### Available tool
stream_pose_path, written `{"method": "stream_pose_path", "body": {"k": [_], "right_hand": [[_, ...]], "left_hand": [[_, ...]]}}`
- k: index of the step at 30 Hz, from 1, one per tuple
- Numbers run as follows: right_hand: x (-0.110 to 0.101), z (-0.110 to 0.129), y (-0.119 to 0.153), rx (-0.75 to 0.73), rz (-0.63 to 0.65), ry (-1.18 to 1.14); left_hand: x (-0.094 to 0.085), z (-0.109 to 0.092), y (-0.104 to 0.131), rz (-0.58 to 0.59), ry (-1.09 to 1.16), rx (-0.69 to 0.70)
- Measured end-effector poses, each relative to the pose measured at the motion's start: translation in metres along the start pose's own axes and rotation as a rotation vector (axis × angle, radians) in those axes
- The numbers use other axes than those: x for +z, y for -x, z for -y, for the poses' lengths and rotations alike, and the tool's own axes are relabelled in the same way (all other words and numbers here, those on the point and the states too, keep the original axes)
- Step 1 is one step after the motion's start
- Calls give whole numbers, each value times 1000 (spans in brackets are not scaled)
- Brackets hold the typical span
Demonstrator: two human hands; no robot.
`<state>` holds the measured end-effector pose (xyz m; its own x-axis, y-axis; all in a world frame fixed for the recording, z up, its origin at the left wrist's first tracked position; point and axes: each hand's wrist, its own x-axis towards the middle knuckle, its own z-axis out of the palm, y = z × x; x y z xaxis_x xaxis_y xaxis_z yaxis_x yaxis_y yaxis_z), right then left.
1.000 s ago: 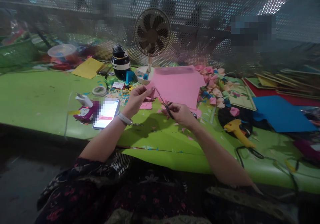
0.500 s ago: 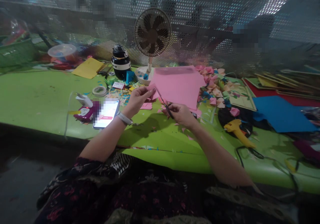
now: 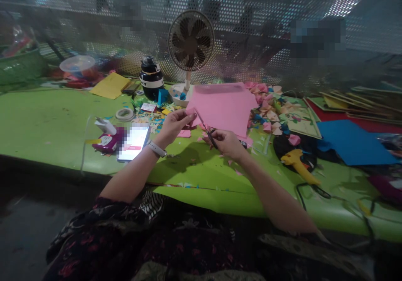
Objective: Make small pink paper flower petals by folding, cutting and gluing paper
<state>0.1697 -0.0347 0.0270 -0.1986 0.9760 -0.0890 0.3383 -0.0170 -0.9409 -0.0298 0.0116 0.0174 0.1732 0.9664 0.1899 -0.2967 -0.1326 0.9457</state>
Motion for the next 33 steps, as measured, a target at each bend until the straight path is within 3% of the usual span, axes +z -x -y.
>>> {"method": "stream_pose_path", "body": {"k": [10,13,18,25,33], "right_hand": [[0,3,1,7,11,-15],[1,3,1,5,24,-10],[4,2,2,38,68,1],[5,-1,3,54,67,19],[5,-8,-5,76,107,25]], "left_hand": [[3,6,1,3,48,-17],[2,5,0,-33,128,-64],[4,1,0,42,261,-157],[12,-4,5,6,326,-220],[3,6,-1,29,296,-259]]}}
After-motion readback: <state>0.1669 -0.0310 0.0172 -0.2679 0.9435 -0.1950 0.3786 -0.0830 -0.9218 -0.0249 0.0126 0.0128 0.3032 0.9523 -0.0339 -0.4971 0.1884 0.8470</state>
